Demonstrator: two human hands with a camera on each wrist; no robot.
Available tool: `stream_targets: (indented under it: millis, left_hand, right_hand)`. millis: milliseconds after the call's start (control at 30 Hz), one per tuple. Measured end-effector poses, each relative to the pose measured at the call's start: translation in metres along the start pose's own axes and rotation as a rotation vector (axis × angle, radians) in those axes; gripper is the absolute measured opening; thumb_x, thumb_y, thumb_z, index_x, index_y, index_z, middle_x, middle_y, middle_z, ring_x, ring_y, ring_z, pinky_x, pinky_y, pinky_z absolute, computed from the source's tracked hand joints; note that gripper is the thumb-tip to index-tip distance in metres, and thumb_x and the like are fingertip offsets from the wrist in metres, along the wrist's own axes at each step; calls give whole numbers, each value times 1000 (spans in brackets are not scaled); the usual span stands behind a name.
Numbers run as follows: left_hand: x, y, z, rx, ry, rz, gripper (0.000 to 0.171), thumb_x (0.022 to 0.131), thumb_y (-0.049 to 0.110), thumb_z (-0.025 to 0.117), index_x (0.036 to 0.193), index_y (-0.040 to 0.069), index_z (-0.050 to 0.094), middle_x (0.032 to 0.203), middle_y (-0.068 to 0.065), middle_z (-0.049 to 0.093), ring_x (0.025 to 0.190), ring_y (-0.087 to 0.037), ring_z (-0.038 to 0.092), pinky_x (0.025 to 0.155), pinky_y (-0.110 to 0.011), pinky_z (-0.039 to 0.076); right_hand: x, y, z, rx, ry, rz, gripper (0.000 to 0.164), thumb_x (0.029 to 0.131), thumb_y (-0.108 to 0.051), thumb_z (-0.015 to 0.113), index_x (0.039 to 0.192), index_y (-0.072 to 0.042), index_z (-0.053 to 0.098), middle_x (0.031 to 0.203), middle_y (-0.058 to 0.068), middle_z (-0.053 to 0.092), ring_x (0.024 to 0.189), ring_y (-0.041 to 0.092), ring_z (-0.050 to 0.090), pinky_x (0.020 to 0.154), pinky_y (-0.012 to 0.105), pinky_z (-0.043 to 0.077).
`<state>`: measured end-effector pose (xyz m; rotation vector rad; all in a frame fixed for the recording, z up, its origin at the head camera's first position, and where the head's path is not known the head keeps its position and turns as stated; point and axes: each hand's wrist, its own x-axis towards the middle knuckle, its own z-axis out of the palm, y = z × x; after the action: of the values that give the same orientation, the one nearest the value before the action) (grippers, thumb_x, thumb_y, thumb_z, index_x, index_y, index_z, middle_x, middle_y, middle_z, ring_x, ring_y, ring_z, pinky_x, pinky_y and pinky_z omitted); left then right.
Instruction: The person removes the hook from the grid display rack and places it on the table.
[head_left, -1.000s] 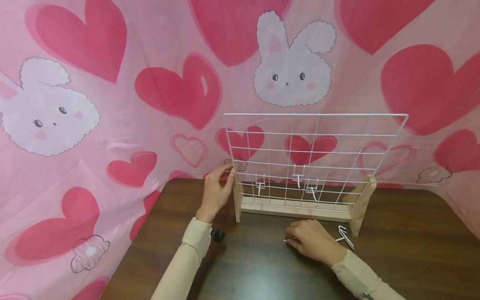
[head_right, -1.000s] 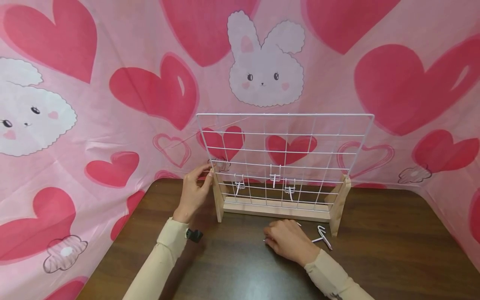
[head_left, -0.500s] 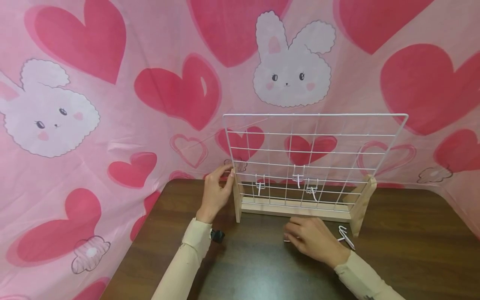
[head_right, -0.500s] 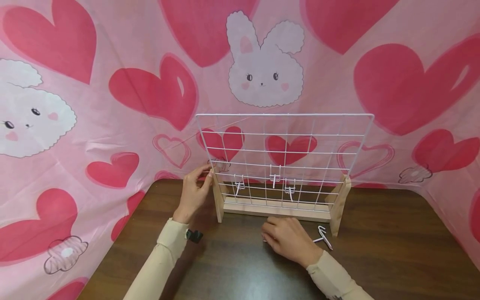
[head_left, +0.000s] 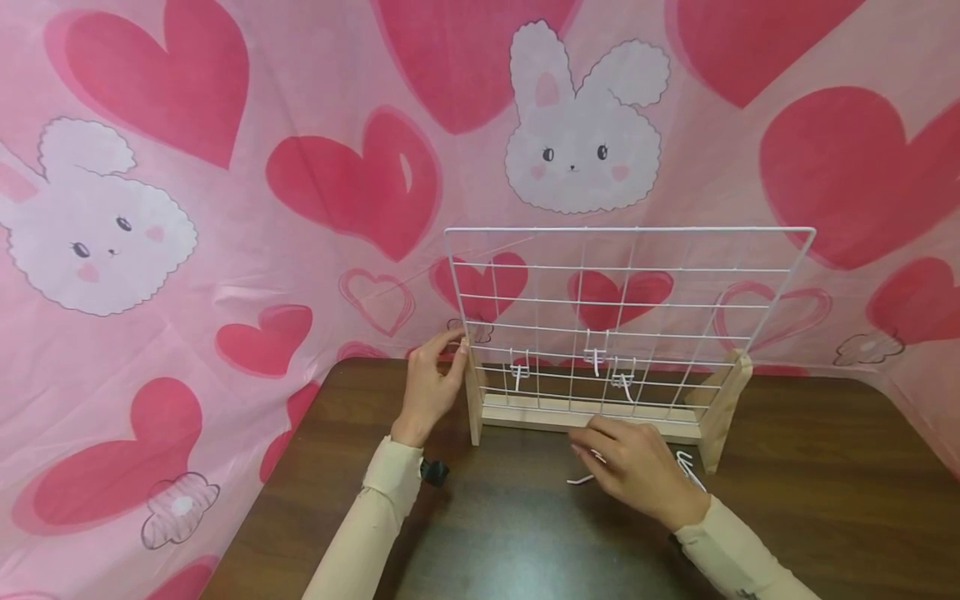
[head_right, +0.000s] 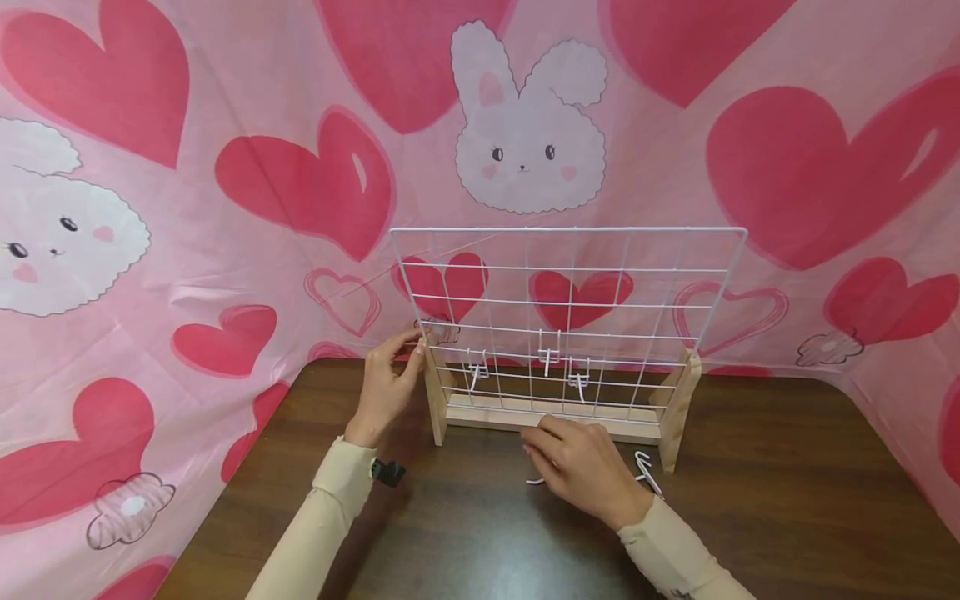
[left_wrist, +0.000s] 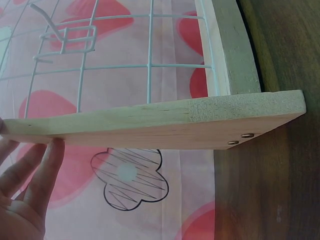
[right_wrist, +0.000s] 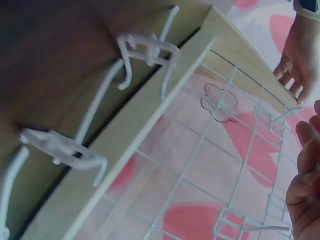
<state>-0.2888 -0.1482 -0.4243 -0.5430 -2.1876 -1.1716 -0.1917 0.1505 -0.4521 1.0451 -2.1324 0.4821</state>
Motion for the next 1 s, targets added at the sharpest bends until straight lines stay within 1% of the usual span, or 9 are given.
stream_targets:
  millis: [33,100,167,267,333,433,600,833,1000]
  left_hand:
    - [0,0,0,-2,-1,0,25,93,16,60,114,8,69,100,-6,73,81,-16,72,65,-25,60]
    - [0,0,0,-4,-2,1,25,93,16,60,114,6,69,100,-7,73,82,-17,72,65,-25,60]
    - [-1,0,0,-5,0,3,25,92,16,61,114,6,69,100,-7,73,81,-17,72,65,-25,60]
    - [-1,0,1,-4,0,2,25,92,17,61,114,7,69,100,-7,73,80,-18,73,64,-24,60]
    - [-1,0,0,-1,-1,1,25,93,18,61,114,9,69,100,-6,74,81,-17,73,64,-24,60]
    - [0,1,0,3,-4,-4,24,93,18,61,114,13,69,100,-6,73,81,-17,72,65,-25,60]
    - [0,1,-1,9,-7,-14,23,93,18,60,114,14,70,99,-6,74,80,-17,73,64,-24,59]
    - [1,1,-1,8,-9,-25,22,94,21,60,113,16,70,98,-5,74,79,-16,73,63,-24,59]
    - [1,1,-1,2,-11,-21,23,93,21,61,114,14,70,99,-6,74,79,-18,73,63,-25,59]
  right_hand:
    - [1,0,-2,-2,3,1,16,80,-17,73,95,-16,73,81,-8,66,62,2,58,50,20,48]
    - [4,0,-5,-2,5,7,14,83,-18,71,96,-17,73,81,-9,66,62,1,58,51,20,48]
    - [5,1,-7,2,6,10,15,84,-19,70,98,-17,73,82,-9,66,62,1,57,50,19,47]
    - [8,3,-9,2,40,-18,13,89,-21,65,98,-16,73,83,-8,67,63,2,59,50,20,48]
    - [11,5,-11,-7,66,-32,16,91,-23,61,98,-16,73,84,-8,68,64,3,61,50,21,49]
    - [14,7,-14,-20,97,-41,22,94,-26,55,98,-15,73,83,-7,68,63,2,60,51,21,49]
    - [18,9,-18,-25,108,-34,30,98,-31,49,100,-15,74,81,-8,66,59,-2,52,48,17,44]
    - [23,12,-22,-36,120,-55,25,96,-28,53,98,-14,74,81,-7,67,57,-1,53,46,14,42]
    - [28,16,-26,-40,133,-53,26,96,-28,53,97,-12,74,80,-5,68,55,0,55,45,16,42]
